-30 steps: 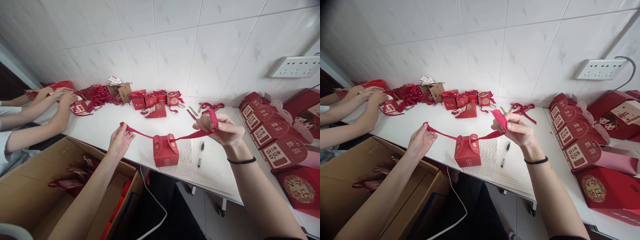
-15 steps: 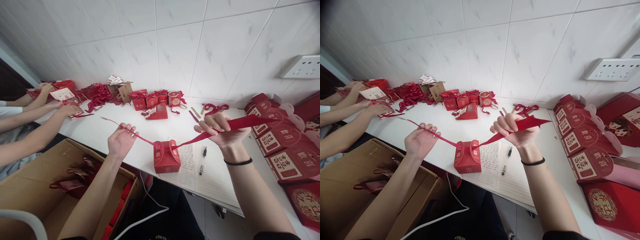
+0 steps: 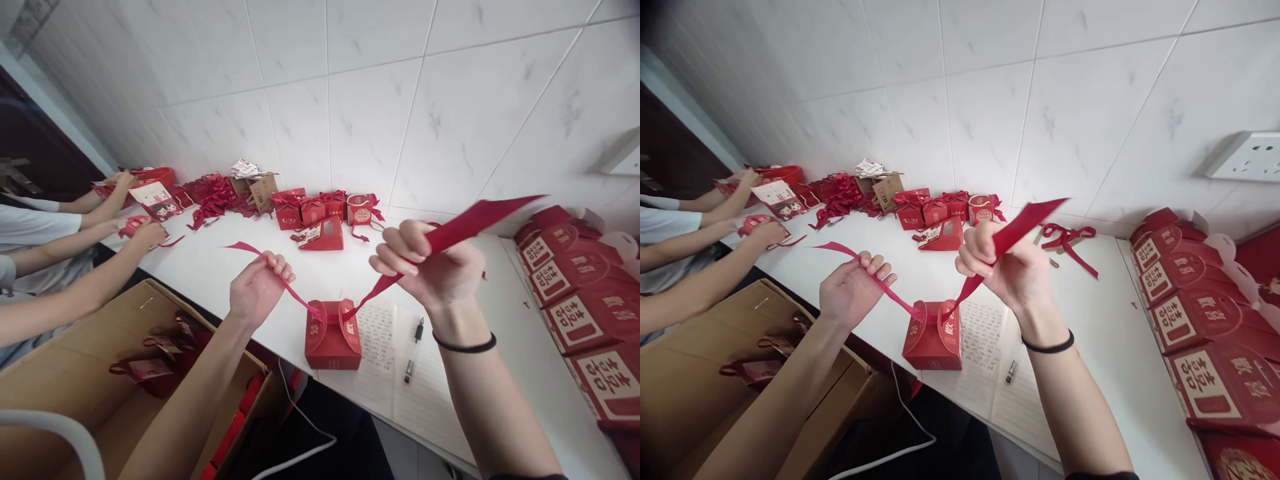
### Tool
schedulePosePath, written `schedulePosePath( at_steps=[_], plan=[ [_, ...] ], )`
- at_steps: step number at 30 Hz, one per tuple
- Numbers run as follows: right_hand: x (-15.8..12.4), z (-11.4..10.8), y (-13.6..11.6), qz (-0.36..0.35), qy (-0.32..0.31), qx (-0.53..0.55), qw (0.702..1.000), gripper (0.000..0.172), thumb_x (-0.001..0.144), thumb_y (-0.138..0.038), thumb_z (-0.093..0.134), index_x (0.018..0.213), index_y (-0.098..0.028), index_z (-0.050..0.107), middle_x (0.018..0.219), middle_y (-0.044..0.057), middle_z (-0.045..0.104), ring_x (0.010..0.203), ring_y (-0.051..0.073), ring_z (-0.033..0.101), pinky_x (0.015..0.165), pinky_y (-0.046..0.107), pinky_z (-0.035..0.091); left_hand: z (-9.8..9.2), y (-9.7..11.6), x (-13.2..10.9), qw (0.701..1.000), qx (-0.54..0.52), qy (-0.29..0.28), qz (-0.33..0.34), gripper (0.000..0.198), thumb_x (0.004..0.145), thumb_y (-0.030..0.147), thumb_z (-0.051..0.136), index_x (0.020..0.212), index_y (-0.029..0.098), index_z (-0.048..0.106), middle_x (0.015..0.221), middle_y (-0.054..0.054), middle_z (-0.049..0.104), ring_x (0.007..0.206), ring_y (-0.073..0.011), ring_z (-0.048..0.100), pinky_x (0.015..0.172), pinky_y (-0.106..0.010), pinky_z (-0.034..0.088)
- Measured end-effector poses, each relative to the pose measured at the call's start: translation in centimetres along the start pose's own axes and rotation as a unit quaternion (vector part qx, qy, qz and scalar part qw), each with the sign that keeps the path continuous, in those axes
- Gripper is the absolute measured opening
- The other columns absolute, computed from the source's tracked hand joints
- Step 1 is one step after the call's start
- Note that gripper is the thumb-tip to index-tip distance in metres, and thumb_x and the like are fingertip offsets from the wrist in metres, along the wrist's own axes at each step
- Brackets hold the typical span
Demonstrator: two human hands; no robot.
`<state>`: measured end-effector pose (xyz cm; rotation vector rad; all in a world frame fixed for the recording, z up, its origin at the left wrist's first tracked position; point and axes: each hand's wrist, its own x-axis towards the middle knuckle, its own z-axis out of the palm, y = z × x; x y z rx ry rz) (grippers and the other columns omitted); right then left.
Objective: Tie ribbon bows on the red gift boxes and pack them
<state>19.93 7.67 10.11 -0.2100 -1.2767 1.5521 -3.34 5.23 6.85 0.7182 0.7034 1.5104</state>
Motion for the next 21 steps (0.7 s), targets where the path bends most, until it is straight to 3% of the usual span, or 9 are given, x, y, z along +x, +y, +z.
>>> schedulePosePath(
  at_steps=[4, 7, 11, 15, 21],
  plan=[
    [0.4, 0.9, 1.5, 0.054, 0.076, -0.021, 0.995, 0.012, 0.072, -0.029, 0.06, 0.066, -0.018, 0.057, 0.053, -0.004, 0.038, 0.045, 0.009, 0.035, 0.048, 0.026, 0.031, 1.7, 0.1, 0.3, 0.998, 0.017, -0.055, 0.024, 0.018, 0.074, 0.023, 0.057, 0.059, 0.016, 0.053, 0.057, 0.001, 0.041, 0.054, -0.0104, 0.043, 0.059, -0.026, 0.041],
    [0.3, 1.1, 2.3, 0.055, 0.092, -0.058, 0.993, 0.015, 0.077, -0.032, 0.062, 0.072, -0.018, 0.059, 0.058, -0.003, 0.048, 0.051, 0.01, 0.044, 0.053, 0.026, 0.036, 2.9, -0.2, 0.4, 0.994, 0.044, -0.088, 0.038, 0.019, 0.076, 0.025, 0.06, 0.061, 0.015, 0.057, 0.056, 0.001, 0.043, 0.053, -0.0097, 0.043, 0.058, -0.025, 0.04],
    [-0.1, 1.4, 2.4, 0.037, 0.071, -0.123, 0.989, 0.02, 0.08, -0.037, 0.065, 0.073, -0.019, 0.061, 0.062, -0.001, 0.056, 0.059, 0.013, 0.051, 0.061, 0.026, 0.04, 4.1, -0.6, 0.3, 0.991, 0.092, -0.088, 0.043, 0.02, 0.076, 0.031, 0.064, 0.066, 0.014, 0.06, 0.056, 0.001, 0.046, 0.051, -0.009, 0.043, 0.055, -0.025, 0.038],
    [-0.2, 1.9, 2.4, 0.042, 0.053, -0.148, 0.987, 0.025, 0.078, -0.042, 0.067, 0.069, -0.02, 0.061, 0.06, 0.0, 0.057, 0.058, 0.014, 0.052, 0.06, 0.027, 0.042, 4.8, -0.6, 0.3, 0.988, 0.118, -0.088, 0.049, 0.024, 0.076, 0.035, 0.067, 0.065, 0.015, 0.06, 0.058, 0.001, 0.048, 0.052, -0.0091, 0.043, 0.055, -0.026, 0.038],
    [-0.1, 2.0, 2.8, 0.028, 0.073, -0.149, 0.986, 0.028, 0.079, -0.045, 0.066, 0.068, -0.02, 0.06, 0.058, 0.0, 0.057, 0.056, 0.015, 0.05, 0.058, 0.028, 0.041, 4.7, -0.4, 0.2, 0.983, 0.153, -0.081, 0.059, 0.025, 0.077, 0.039, 0.065, 0.069, 0.015, 0.063, 0.06, -0.001, 0.052, 0.056, -0.011, 0.047, 0.057, -0.027, 0.038]
  ],
)
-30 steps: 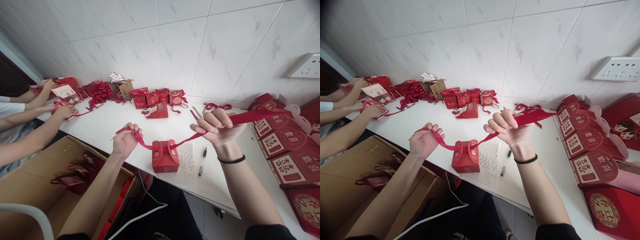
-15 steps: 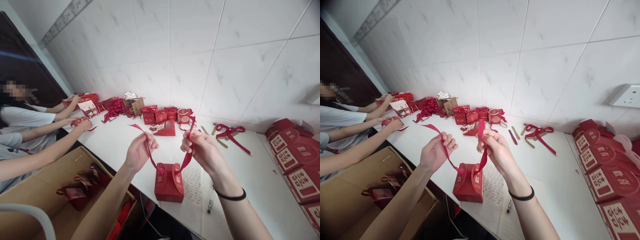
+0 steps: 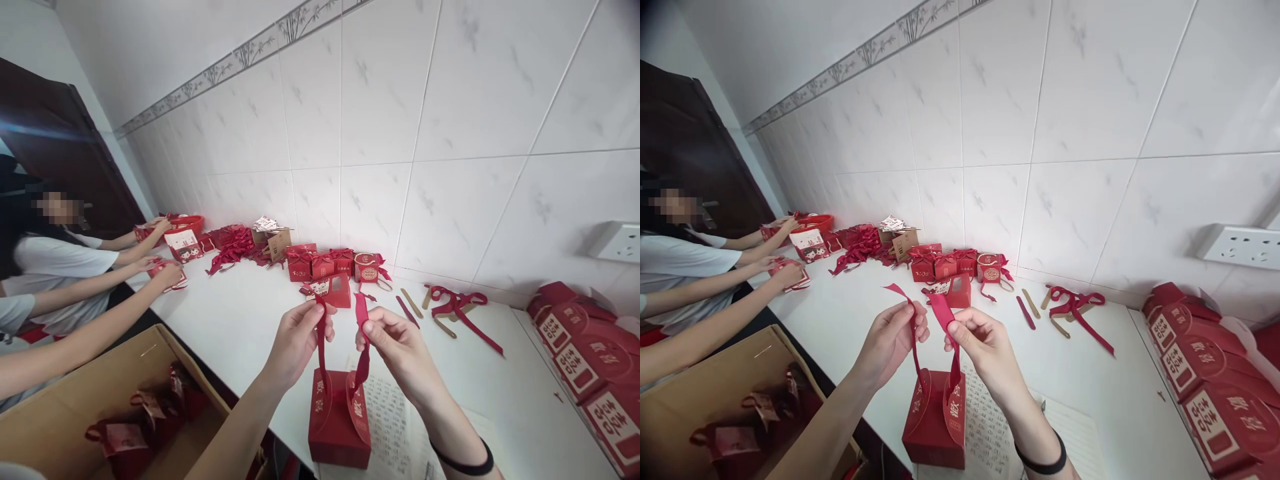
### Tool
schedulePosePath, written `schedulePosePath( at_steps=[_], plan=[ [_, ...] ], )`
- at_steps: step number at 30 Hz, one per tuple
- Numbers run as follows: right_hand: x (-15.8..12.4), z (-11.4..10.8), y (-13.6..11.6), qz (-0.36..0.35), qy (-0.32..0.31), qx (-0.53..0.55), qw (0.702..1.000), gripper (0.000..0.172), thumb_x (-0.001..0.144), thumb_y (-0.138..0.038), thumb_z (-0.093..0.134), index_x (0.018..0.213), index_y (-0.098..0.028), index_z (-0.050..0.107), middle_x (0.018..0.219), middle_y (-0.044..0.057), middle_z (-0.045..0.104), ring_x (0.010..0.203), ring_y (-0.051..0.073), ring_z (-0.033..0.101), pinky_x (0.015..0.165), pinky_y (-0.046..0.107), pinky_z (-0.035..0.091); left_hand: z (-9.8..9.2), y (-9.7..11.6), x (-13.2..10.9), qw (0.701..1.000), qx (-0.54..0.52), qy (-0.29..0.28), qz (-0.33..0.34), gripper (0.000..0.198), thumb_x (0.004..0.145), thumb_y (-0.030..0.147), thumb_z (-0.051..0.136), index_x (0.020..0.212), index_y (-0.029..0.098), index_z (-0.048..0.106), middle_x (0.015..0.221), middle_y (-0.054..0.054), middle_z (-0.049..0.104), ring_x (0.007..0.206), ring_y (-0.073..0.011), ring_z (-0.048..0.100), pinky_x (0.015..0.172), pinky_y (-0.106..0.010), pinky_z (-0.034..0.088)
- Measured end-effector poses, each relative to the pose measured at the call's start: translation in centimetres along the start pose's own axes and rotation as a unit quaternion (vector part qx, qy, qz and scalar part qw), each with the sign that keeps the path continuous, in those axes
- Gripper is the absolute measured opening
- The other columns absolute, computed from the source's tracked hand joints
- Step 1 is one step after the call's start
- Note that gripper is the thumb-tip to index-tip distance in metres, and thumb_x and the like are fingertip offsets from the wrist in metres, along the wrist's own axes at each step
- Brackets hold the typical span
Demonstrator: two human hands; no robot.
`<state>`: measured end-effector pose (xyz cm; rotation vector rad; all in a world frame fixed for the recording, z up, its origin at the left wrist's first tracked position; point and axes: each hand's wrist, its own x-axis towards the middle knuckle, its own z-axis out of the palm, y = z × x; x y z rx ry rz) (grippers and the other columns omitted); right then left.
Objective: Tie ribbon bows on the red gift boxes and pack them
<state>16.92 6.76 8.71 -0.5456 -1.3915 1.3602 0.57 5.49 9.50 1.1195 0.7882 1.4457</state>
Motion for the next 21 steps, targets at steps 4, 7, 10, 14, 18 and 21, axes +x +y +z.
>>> schedulePosePath(
  at_steps=[4, 7, 10, 14, 18, 21],
  plan=[
    [-0.3, 0.2, 0.2, -0.01, 0.042, -0.037, 0.998, 0.027, 0.079, -0.044, 0.065, 0.066, -0.021, 0.06, 0.06, 0.0, 0.057, 0.059, 0.015, 0.049, 0.059, 0.027, 0.04, -0.1, 0.2, -0.5, 0.996, 0.082, 0.022, 0.003, 0.027, 0.08, 0.04, 0.061, 0.068, 0.016, 0.063, 0.055, -0.001, 0.052, 0.053, -0.0108, 0.047, 0.054, -0.026, 0.036],
    [-0.5, 0.8, 0.3, -0.008, 0.066, -0.057, 0.996, 0.027, 0.076, -0.046, 0.067, 0.065, -0.021, 0.061, 0.063, 0.001, 0.056, 0.06, 0.016, 0.048, 0.056, 0.028, 0.039, 0.1, 0.4, -0.7, 0.99, 0.139, 0.028, 0.008, 0.027, 0.081, 0.037, 0.059, 0.063, 0.017, 0.06, 0.053, 0.0, 0.053, 0.05, -0.0107, 0.048, 0.053, -0.025, 0.038],
    [-0.5, 1.4, 0.3, -0.003, 0.065, -0.065, 0.996, 0.026, 0.074, -0.045, 0.069, 0.065, -0.022, 0.06, 0.061, 0.0, 0.054, 0.057, 0.015, 0.047, 0.053, 0.028, 0.038, 0.6, 0.6, -0.8, 0.986, 0.166, 0.034, 0.004, 0.021, 0.08, 0.033, 0.059, 0.065, 0.018, 0.06, 0.052, 0.001, 0.054, 0.046, -0.0106, 0.049, 0.05, -0.024, 0.039],
    [-0.1, 2.1, 0.4, 0.005, 0.064, -0.064, 0.996, 0.029, 0.075, -0.043, 0.07, 0.065, -0.02, 0.054, 0.06, -0.001, 0.054, 0.059, 0.015, 0.052, 0.061, 0.029, 0.043, 0.7, 1.0, -1.0, 0.979, 0.203, 0.0, -0.004, 0.014, 0.077, 0.026, 0.061, 0.067, 0.017, 0.06, 0.051, 0.0, 0.056, 0.047, -0.0125, 0.053, 0.047, -0.022, 0.039],
    [0.3, 2.4, 0.7, 0.014, 0.114, -0.106, 0.988, 0.034, 0.071, -0.045, 0.074, 0.072, -0.02, 0.051, 0.061, -0.002, 0.053, 0.057, 0.014, 0.052, 0.058, 0.028, 0.044, 0.0, 2.0, -1.2, 0.978, 0.182, -0.099, -0.002, 0.01, 0.077, 0.025, 0.061, 0.075, 0.015, 0.062, 0.059, -0.003, 0.06, 0.057, -0.0146, 0.058, 0.054, -0.024, 0.046],
    [0.3, 3.1, 0.5, -0.018, 0.119, -0.127, 0.985, 0.033, 0.071, -0.043, 0.073, 0.085, -0.02, 0.054, 0.07, -0.001, 0.057, 0.063, 0.014, 0.055, 0.06, 0.028, 0.046, -0.9, 2.3, -0.9, 0.975, 0.167, -0.145, 0.002, 0.019, 0.081, 0.031, 0.059, 0.075, 0.013, 0.061, 0.061, -0.003, 0.061, 0.058, -0.0143, 0.059, 0.057, -0.025, 0.048]
  ],
)
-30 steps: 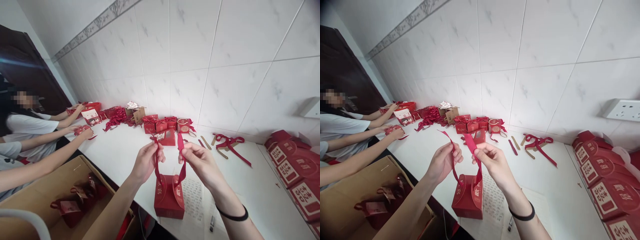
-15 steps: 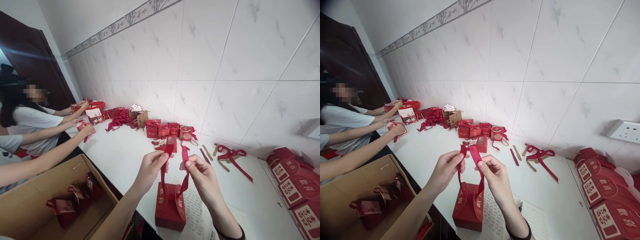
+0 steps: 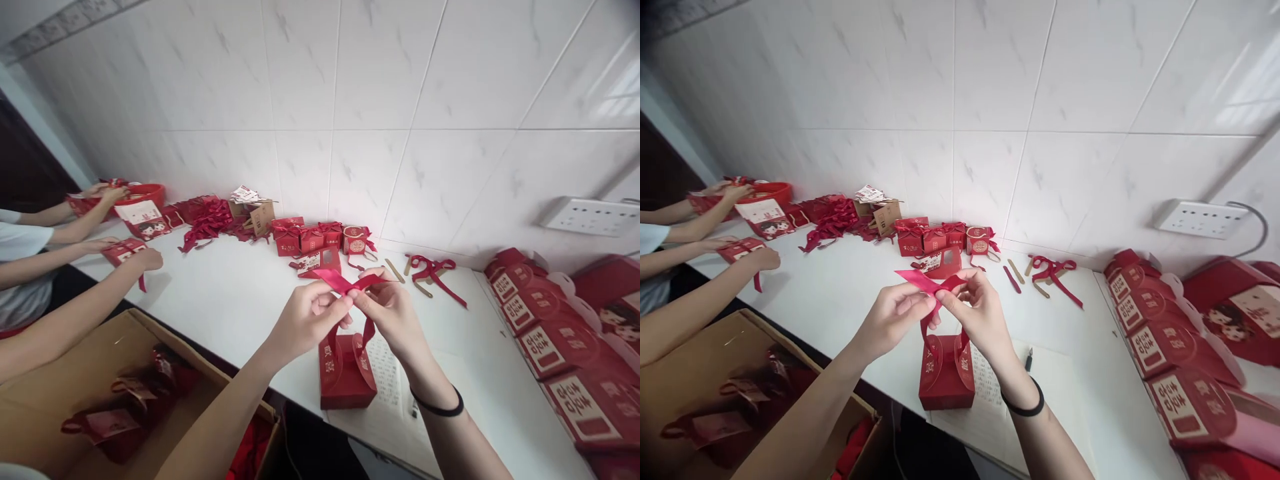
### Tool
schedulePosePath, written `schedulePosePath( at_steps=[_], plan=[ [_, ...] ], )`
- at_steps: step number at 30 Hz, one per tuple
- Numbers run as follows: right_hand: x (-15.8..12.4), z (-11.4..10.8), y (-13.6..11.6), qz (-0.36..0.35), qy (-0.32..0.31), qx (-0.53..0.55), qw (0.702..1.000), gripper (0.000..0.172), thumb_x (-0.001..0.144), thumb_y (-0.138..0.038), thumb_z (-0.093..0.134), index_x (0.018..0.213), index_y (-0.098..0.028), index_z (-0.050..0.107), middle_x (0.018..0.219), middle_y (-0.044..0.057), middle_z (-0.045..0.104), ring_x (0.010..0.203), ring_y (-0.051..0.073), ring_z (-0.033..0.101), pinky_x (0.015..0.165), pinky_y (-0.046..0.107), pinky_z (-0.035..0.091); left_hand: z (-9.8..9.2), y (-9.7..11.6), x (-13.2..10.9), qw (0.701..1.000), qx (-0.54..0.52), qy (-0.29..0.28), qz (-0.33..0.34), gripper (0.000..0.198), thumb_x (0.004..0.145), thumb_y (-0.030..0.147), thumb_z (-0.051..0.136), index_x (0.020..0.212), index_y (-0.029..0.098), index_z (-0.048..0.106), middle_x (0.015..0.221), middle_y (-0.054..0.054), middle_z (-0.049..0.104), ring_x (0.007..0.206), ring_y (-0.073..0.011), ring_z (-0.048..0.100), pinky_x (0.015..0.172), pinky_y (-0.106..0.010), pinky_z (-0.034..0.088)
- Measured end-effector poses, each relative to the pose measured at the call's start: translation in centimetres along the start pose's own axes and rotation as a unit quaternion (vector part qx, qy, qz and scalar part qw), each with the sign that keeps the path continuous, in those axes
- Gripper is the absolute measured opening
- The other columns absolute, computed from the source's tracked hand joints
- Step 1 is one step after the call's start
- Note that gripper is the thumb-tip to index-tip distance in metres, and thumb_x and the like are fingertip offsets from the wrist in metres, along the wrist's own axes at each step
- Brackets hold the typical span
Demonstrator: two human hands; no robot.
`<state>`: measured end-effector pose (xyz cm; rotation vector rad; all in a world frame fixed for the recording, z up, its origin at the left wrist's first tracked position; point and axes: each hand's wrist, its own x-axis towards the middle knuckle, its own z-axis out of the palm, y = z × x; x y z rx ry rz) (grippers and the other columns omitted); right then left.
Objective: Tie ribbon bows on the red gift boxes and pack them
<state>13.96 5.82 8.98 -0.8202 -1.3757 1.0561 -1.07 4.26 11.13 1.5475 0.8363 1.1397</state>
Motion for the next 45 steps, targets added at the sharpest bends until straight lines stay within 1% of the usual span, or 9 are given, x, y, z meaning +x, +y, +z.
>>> schedulePosePath(
  at_steps=[5, 10, 14, 20, 24, 30, 33, 40, 45],
  plan=[
    [-0.7, 1.0, -0.8, -0.082, 0.038, -0.024, 0.996, 0.015, 0.077, -0.034, 0.07, 0.08, -0.022, 0.061, 0.081, 0.001, 0.06, 0.073, 0.015, 0.058, 0.068, 0.029, 0.05, -1.0, -1.3, 0.7, 0.999, -0.052, 0.005, -0.014, 0.03, 0.084, 0.037, 0.056, 0.067, 0.013, 0.058, 0.059, -0.002, 0.06, 0.053, -0.0117, 0.057, 0.056, -0.026, 0.048],
    [-2.2, 0.6, -0.8, -0.181, 0.037, -0.148, 0.972, 0.001, 0.081, -0.026, 0.066, 0.08, -0.025, 0.066, 0.092, 0.003, 0.058, 0.091, 0.018, 0.057, 0.083, 0.036, 0.049, -1.5, -2.3, 1.1, 0.982, -0.181, 0.005, -0.049, 0.026, 0.079, 0.038, 0.063, 0.082, 0.013, 0.064, 0.074, -0.004, 0.065, 0.058, -0.0118, 0.06, 0.058, -0.025, 0.05],
    [-3.7, 0.4, -0.9, -0.235, -0.002, -0.278, 0.931, 0.012, 0.086, -0.021, 0.059, 0.088, -0.026, 0.07, 0.108, 0.006, 0.053, 0.107, 0.022, 0.051, 0.093, 0.041, 0.044, -1.7, -2.4, 1.0, 0.985, -0.166, -0.008, -0.038, 0.03, 0.079, 0.04, 0.063, 0.091, 0.014, 0.068, 0.085, -0.007, 0.068, 0.075, -0.0162, 0.065, 0.066, -0.026, 0.052],
    [-4.3, 0.6, -1.2, -0.217, -0.012, -0.292, 0.931, 0.012, 0.089, -0.027, 0.057, 0.083, -0.022, 0.065, 0.104, 0.007, 0.056, 0.102, 0.021, 0.054, 0.088, 0.039, 0.046, -2.1, -2.2, 0.5, 0.997, -0.07, -0.038, 0.02, 0.031, 0.083, 0.042, 0.058, 0.09, 0.015, 0.071, 0.09, -0.008, 0.069, 0.086, -0.0198, 0.064, 0.076, -0.029, 0.052],
    [-3.8, 0.7, -0.8, -0.186, -0.012, -0.27, 0.945, 0.011, 0.084, -0.028, 0.064, 0.078, -0.021, 0.057, 0.093, 0.004, 0.058, 0.088, 0.017, 0.058, 0.08, 0.034, 0.049, -2.4, -2.4, 0.3, 0.997, -0.046, -0.055, 0.031, 0.034, 0.084, 0.044, 0.056, 0.092, 0.014, 0.071, 0.091, -0.008, 0.069, 0.079, -0.0187, 0.064, 0.07, -0.028, 0.053],
    [-3.3, 0.7, -0.7, -0.123, -0.013, -0.229, 0.966, 0.014, 0.08, -0.021, 0.063, 0.086, -0.022, 0.05, 0.081, 0.0, 0.057, 0.07, 0.013, 0.057, 0.062, 0.026, 0.049, -2.6, -2.5, 0.2, 0.999, -0.017, -0.028, 0.038, 0.032, 0.084, 0.044, 0.057, 0.089, 0.015, 0.071, 0.086, -0.007, 0.068, 0.078, -0.0181, 0.064, 0.07, -0.028, 0.052],
    [-3.1, 0.4, -1.0, -0.117, -0.018, -0.264, 0.957, 0.01, 0.08, -0.016, 0.057, 0.088, -0.021, 0.053, 0.081, 0.0, 0.058, 0.068, 0.012, 0.056, 0.058, 0.023, 0.045, -2.5, -2.3, 0.1, 0.999, 0.002, -0.023, 0.035, 0.033, 0.084, 0.044, 0.056, 0.087, 0.014, 0.071, 0.084, -0.007, 0.068, 0.077, -0.0192, 0.063, 0.068, -0.029, 0.052],
    [-3.0, 0.2, -0.3, -0.148, 0.051, -0.361, 0.919, 0.02, 0.08, -0.017, 0.049, 0.099, -0.019, 0.051, 0.061, -0.004, 0.053, 0.052, 0.012, 0.051, 0.053, 0.023, 0.043, -1.3, -2.1, -0.5, 0.998, -0.008, -0.05, 0.038, 0.028, 0.087, 0.039, 0.053, 0.098, 0.017, 0.067, 0.099, -0.007, 0.066, 0.091, -0.0191, 0.062, 0.076, -0.029, 0.052],
    [-3.4, 0.3, 0.5, -0.143, 0.058, -0.323, 0.934, 0.018, 0.083, -0.016, 0.045, 0.098, -0.02, 0.054, 0.072, 0.0, 0.064, 0.059, 0.013, 0.06, 0.058, 0.025, 0.049, -0.9, -2.4, -1.1, 0.999, -0.004, -0.02, 0.032, 0.026, 0.087, 0.036, 0.053, 0.097, 0.017, 0.067, 0.102, -0.007, 0.067, 0.095, -0.0194, 0.062, 0.082, -0.03, 0.052]
  ],
)
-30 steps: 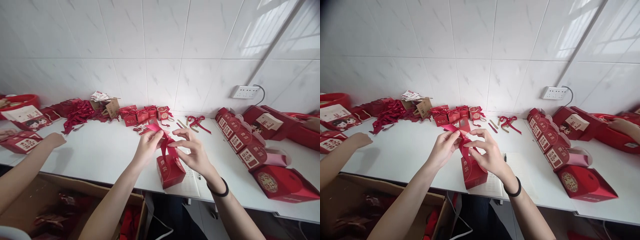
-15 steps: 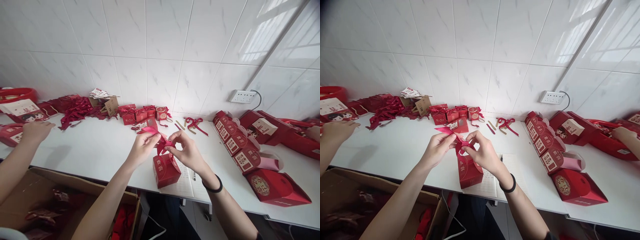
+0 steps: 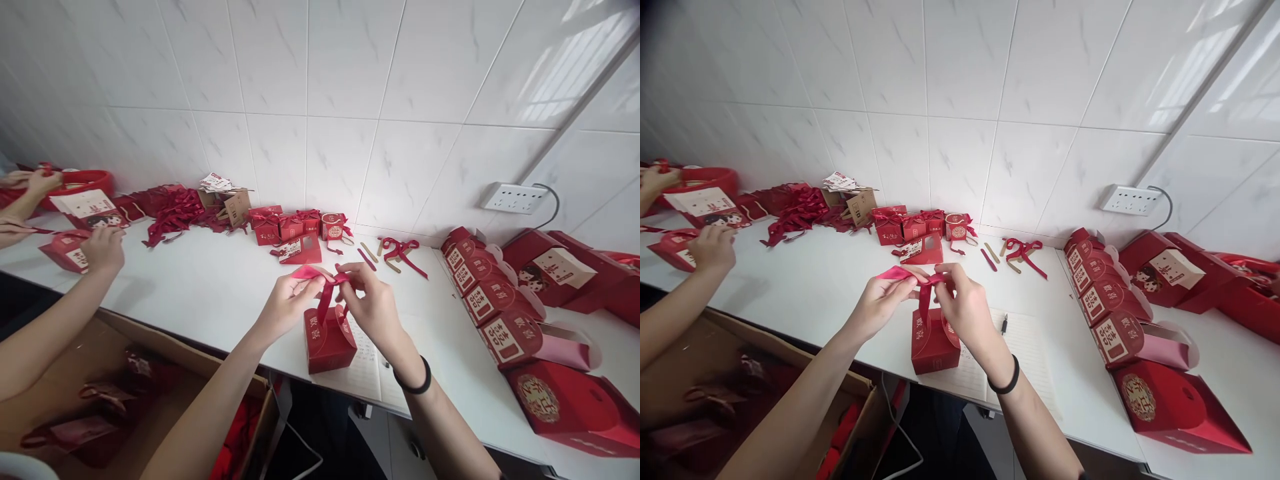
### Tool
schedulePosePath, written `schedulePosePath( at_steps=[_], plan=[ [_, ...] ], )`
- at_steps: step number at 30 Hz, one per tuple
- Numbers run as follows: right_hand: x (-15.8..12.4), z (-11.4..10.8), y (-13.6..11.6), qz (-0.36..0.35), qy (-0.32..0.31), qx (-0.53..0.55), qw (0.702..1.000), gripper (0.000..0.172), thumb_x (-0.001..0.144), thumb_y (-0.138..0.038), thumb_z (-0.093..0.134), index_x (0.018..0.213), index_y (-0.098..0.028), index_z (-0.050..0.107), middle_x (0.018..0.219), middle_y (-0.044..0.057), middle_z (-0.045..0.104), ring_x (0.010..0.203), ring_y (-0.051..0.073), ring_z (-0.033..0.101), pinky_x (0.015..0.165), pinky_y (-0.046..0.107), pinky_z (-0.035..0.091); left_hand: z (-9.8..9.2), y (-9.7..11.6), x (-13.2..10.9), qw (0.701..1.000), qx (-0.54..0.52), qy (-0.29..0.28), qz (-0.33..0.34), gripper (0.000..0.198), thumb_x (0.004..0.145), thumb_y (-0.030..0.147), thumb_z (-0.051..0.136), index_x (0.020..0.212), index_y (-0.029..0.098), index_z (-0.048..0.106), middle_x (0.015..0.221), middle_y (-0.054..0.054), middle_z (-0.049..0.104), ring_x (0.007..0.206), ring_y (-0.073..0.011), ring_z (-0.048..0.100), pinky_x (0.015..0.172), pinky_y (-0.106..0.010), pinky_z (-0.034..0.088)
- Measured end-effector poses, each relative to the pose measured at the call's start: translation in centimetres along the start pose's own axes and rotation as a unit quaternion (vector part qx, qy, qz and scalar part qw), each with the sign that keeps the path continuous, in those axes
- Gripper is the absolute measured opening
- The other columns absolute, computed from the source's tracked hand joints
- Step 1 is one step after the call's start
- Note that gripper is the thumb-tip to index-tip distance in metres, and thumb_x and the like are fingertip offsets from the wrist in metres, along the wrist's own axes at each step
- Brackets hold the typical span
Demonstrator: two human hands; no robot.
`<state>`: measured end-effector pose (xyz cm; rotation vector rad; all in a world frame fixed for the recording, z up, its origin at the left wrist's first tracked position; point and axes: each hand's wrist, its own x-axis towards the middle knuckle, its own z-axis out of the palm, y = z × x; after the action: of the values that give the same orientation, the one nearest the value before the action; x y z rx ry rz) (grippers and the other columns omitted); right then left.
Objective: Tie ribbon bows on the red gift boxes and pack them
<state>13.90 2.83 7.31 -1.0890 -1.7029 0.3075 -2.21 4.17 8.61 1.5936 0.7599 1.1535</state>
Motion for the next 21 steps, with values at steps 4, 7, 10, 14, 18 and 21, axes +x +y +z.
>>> schedulePosePath(
  at_steps=[4, 7, 10, 14, 18, 21],
  plan=[
    [-0.1, -0.4, -0.5, -0.038, 0.015, 0.027, 0.999, 0.017, 0.082, -0.015, 0.049, 0.092, -0.021, 0.061, 0.09, 0.003, 0.068, 0.08, 0.017, 0.064, 0.073, 0.03, 0.052, 0.3, -0.3, -0.4, 0.999, -0.026, 0.032, -0.001, 0.025, 0.085, 0.037, 0.056, 0.089, 0.015, 0.068, 0.1, -0.008, 0.067, 0.097, -0.0209, 0.062, 0.087, -0.033, 0.051],
    [-0.1, -0.7, -1.1, -0.033, 0.001, 0.084, 0.996, 0.019, 0.085, -0.019, 0.049, 0.097, -0.022, 0.064, 0.098, 0.004, 0.067, 0.09, 0.018, 0.063, 0.08, 0.032, 0.052, 0.7, -0.6, -0.4, 0.995, -0.074, 0.062, 0.001, 0.024, 0.084, 0.038, 0.057, 0.085, 0.016, 0.066, 0.1, -0.007, 0.067, 0.097, -0.0216, 0.062, 0.085, -0.034, 0.052],
    [-0.1, -0.5, -1.3, -0.015, 0.032, 0.112, 0.993, 0.017, 0.089, -0.024, 0.05, 0.096, -0.023, 0.065, 0.096, 0.004, 0.068, 0.092, 0.019, 0.063, 0.082, 0.034, 0.052, 1.2, -0.9, -0.3, 0.991, -0.104, 0.08, 0.004, 0.023, 0.083, 0.039, 0.058, 0.081, 0.016, 0.064, 0.101, -0.007, 0.067, 0.1, -0.0218, 0.061, 0.085, -0.033, 0.052],
    [0.1, 0.2, -1.1, 0.01, 0.099, 0.125, 0.987, 0.01, 0.086, -0.024, 0.057, 0.092, -0.023, 0.064, 0.094, 0.003, 0.068, 0.09, 0.019, 0.063, 0.08, 0.034, 0.053, 1.9, -1.2, 0.0, 0.988, -0.129, 0.085, 0.03, 0.019, 0.084, 0.036, 0.058, 0.083, 0.017, 0.062, 0.102, -0.007, 0.066, 0.102, -0.0206, 0.059, 0.088, -0.032, 0.049],
    [0.6, 0.6, -1.1, 0.015, 0.131, 0.184, 0.974, 0.02, 0.08, -0.021, 0.062, 0.099, -0.024, 0.059, 0.093, 0.002, 0.067, 0.085, 0.017, 0.064, 0.083, 0.036, 0.052, 2.7, -1.1, 0.2, 0.978, -0.177, 0.108, 0.022, 0.019, 0.085, 0.038, 0.057, 0.087, 0.019, 0.058, 0.1, -0.005, 0.065, 0.095, -0.0184, 0.062, 0.079, -0.029, 0.05],
    [1.0, 0.7, -1.3, 0.037, 0.125, 0.214, 0.968, 0.023, 0.078, -0.022, 0.064, 0.1, -0.023, 0.057, 0.088, 0.002, 0.067, 0.081, 0.017, 0.065, 0.083, 0.038, 0.051, 3.4, -1.2, 0.4, 0.976, -0.171, 0.134, 0.033, 0.022, 0.084, 0.04, 0.058, 0.089, 0.019, 0.057, 0.099, -0.005, 0.064, 0.091, -0.0164, 0.062, 0.077, -0.027, 0.049]
  ],
)
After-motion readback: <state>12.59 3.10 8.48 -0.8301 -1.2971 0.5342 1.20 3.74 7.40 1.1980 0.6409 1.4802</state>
